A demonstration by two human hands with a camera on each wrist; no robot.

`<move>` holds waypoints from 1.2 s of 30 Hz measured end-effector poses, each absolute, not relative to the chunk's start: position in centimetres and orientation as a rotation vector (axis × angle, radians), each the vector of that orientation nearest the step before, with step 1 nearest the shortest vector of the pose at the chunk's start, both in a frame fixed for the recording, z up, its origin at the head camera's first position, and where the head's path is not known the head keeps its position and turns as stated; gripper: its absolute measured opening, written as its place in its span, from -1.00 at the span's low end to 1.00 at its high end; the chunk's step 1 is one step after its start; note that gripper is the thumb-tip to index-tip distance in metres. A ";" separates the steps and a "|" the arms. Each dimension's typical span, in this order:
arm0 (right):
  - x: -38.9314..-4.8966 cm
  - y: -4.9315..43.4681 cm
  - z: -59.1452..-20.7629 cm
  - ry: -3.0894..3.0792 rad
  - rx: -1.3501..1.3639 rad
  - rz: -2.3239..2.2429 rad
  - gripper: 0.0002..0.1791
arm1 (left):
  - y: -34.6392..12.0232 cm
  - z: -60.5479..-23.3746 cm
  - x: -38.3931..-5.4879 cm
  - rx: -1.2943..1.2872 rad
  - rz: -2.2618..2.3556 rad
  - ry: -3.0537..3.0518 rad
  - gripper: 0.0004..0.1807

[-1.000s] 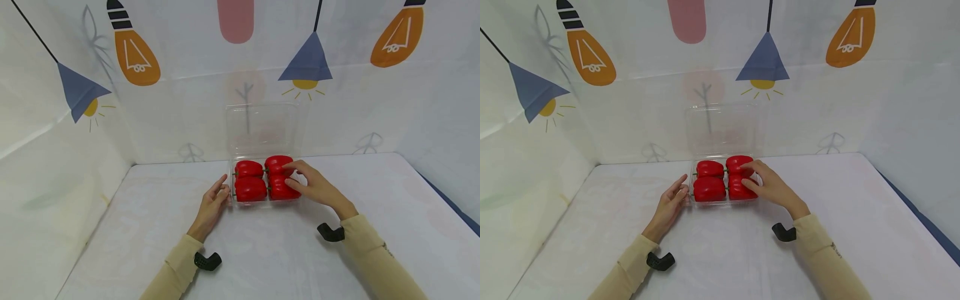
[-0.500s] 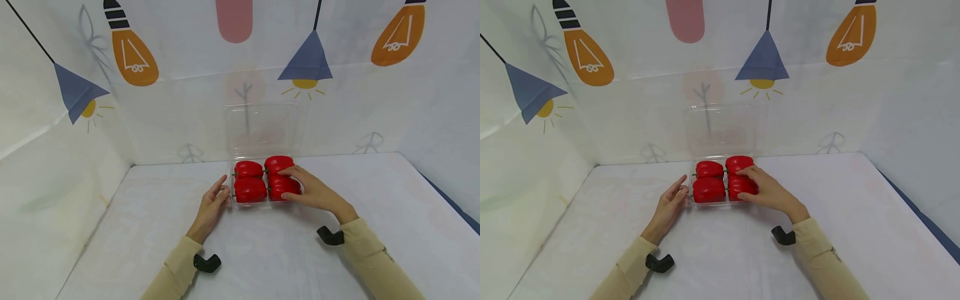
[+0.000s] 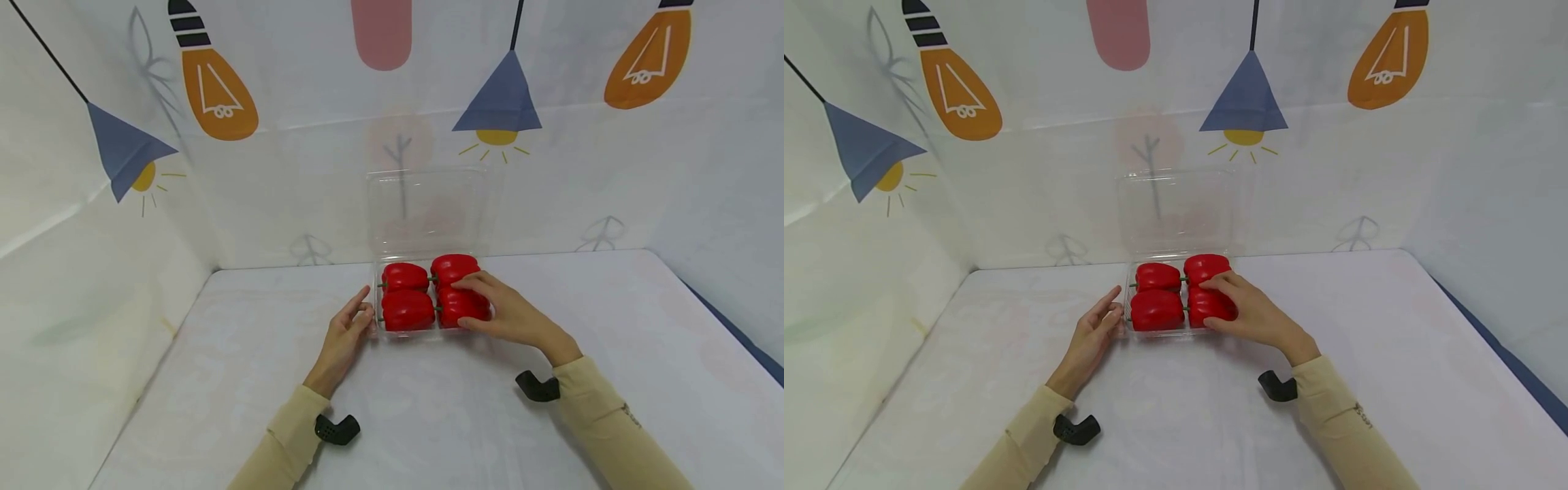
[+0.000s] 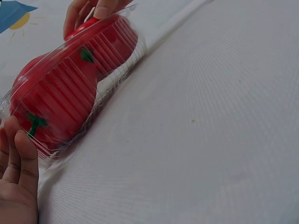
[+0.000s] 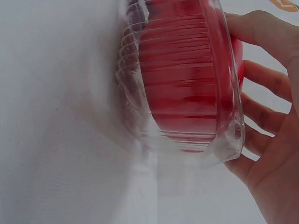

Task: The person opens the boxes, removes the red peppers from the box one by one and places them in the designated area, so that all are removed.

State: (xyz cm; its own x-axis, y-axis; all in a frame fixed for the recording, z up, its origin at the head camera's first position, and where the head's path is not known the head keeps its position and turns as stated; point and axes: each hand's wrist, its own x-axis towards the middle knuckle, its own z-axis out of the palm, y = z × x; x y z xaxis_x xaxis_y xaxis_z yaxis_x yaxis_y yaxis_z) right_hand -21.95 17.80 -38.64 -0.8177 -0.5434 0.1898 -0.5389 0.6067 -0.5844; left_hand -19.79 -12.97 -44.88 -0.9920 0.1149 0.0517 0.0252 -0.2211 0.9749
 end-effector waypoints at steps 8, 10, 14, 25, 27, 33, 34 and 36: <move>-21.9 17.9 -38.9 2.831 -0.978 -1.100 -0.36 | -12.9 -44.8 -19.8 0.154 2.373 1.981 -0.44; -21.9 17.9 -39.0 2.829 -0.976 -1.123 -0.37 | -12.9 -44.8 -19.8 0.150 2.370 1.986 -0.45; -21.9 17.9 -39.1 2.830 -0.994 -1.162 -0.39 | -13.0 -44.9 -19.8 0.145 2.371 1.980 -0.45; -22.0 17.7 -39.1 2.883 -1.088 -1.146 -0.40 | -13.0 -44.9 -19.8 0.144 2.347 2.015 -0.44; -22.0 17.6 -39.1 2.884 -1.092 -1.148 -0.40 | -13.0 -44.9 -19.8 0.142 2.341 2.022 -0.44; -21.9 17.7 -39.0 2.887 -1.086 -1.142 -0.40 | -13.0 -44.9 -19.8 0.135 2.335 2.033 -0.44; -21.9 17.7 -38.9 2.887 -1.092 -1.139 -0.41 | -13.0 -44.9 -19.8 0.135 2.335 2.034 -0.44; -21.9 17.7 -38.8 2.888 -1.097 -1.141 -0.41 | -13.0 -44.9 -19.8 0.136 2.339 2.034 -0.44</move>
State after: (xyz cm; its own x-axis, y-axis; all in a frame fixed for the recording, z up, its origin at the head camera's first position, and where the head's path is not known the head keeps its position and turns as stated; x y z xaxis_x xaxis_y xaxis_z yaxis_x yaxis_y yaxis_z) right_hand -21.89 17.70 -38.80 -0.7680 -0.5285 0.3618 -0.6331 0.5409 -0.5538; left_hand -19.76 -13.00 -44.90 -0.9954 0.0866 0.0403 0.0279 -0.1400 0.9898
